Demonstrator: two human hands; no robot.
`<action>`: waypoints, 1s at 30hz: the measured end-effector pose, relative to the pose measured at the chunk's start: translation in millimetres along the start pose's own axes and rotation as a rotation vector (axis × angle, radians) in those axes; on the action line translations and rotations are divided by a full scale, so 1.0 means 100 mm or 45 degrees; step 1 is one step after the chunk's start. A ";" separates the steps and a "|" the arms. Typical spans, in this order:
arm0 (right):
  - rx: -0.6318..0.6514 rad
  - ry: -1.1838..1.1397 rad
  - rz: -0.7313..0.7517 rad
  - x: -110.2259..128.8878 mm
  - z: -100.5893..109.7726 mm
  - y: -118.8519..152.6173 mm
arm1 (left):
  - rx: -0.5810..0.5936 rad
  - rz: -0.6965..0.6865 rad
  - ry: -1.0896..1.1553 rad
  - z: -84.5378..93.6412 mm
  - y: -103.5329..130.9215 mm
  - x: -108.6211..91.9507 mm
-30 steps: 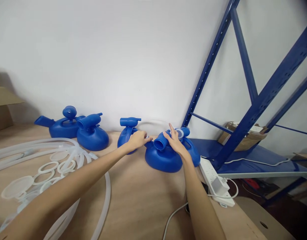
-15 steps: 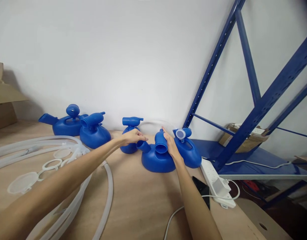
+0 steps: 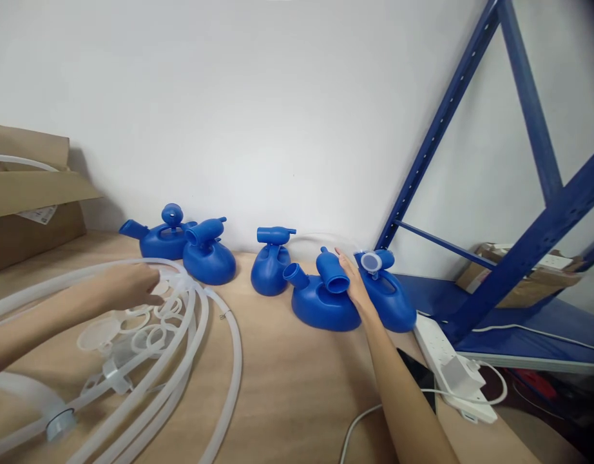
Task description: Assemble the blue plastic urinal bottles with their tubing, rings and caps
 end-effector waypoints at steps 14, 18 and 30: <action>0.152 -0.024 -0.027 0.18 -0.10 0.09 | -0.198 -0.958 0.052 -0.38 -0.23 -2.44; 0.037 0.118 -0.010 0.23 0.20 0.03 | -0.212 -1.036 0.107 -0.48 -0.43 -2.76; -0.589 0.732 -0.453 -0.30 1.72 0.23 | -0.200 -0.860 0.160 -0.61 -0.67 -2.91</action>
Point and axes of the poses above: each hand's wrist, its own y-axis away from the middle knuckle, its own z-axis out of the back of the hand, x = y × z, the point moved 8 cm from there along -y, towards the middle knuckle, and after that the axes turned 1 degree about -x, right-handed, at the moved point
